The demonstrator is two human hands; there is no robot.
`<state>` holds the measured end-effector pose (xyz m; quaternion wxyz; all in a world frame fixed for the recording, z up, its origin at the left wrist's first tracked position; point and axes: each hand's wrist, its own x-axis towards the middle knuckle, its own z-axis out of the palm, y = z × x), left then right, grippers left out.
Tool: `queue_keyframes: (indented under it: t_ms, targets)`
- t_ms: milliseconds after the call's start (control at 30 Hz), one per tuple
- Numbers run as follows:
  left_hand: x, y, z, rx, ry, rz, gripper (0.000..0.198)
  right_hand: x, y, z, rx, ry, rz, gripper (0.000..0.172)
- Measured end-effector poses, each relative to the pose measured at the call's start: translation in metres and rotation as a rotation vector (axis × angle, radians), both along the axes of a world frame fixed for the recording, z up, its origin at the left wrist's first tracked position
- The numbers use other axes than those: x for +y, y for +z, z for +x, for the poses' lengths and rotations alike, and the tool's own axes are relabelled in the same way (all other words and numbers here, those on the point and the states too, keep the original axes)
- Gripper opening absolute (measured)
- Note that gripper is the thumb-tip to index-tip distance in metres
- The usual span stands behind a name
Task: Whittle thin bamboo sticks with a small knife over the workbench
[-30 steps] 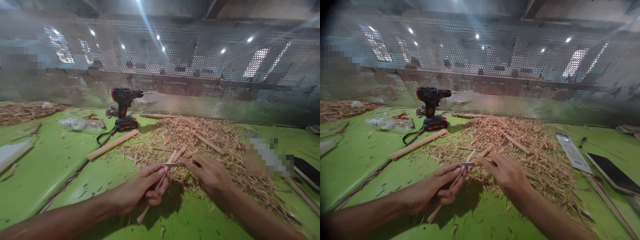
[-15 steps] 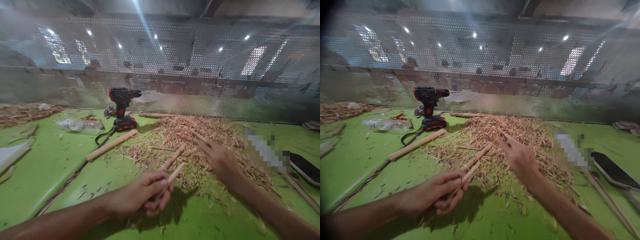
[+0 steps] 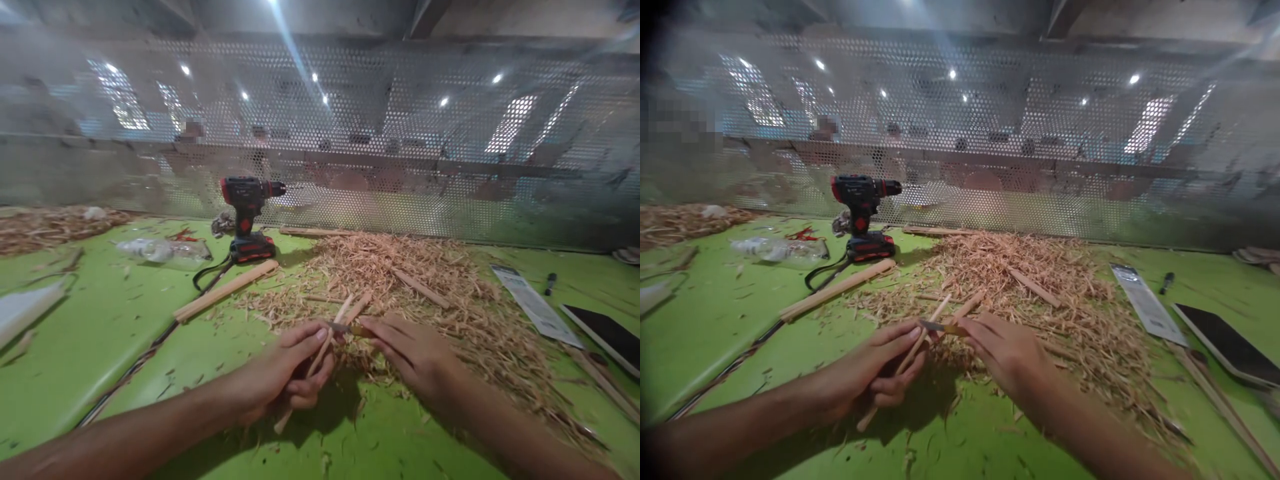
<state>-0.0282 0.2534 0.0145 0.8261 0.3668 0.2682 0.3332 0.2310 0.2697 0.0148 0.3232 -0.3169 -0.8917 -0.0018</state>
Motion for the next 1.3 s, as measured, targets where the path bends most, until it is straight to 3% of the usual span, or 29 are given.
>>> queue_keyframes:
  t_ms: [133, 333, 633, 1000, 1167, 1300]
  targets:
    - [-0.003, 0.001, 0.000, -0.015, -0.018, -0.015, 0.017, -0.006, 0.004, -0.007, -0.062, 0.016, 0.105, 0.039]
    - [-0.004, 0.003, -0.002, -0.042, -0.032, -0.040, 0.011, -0.014, 0.012, -0.013, -0.087, 0.002, 0.076, 0.037]
    - [-0.002, 0.002, -0.002, -0.008, -0.027, 0.041, 0.017, -0.004, -0.006, -0.001, -0.154, -0.053, 0.226, 0.038]
    - [-0.002, 0.005, -0.002, 0.038, -0.024, 0.033, 0.018, -0.005, 0.009, -0.003, -0.194, -0.093, 0.232, 0.036]
    - [-0.005, 0.004, -0.004, 0.048, -0.095, 0.043, 0.019, 0.022, 0.007, 0.028, -0.039, -0.178, 0.064, 0.036]
    - [-0.006, 0.006, -0.005, 0.052, -0.121, 0.068, 0.018, 0.044, 0.017, 0.056, 0.122, -0.309, 0.112, 0.032]
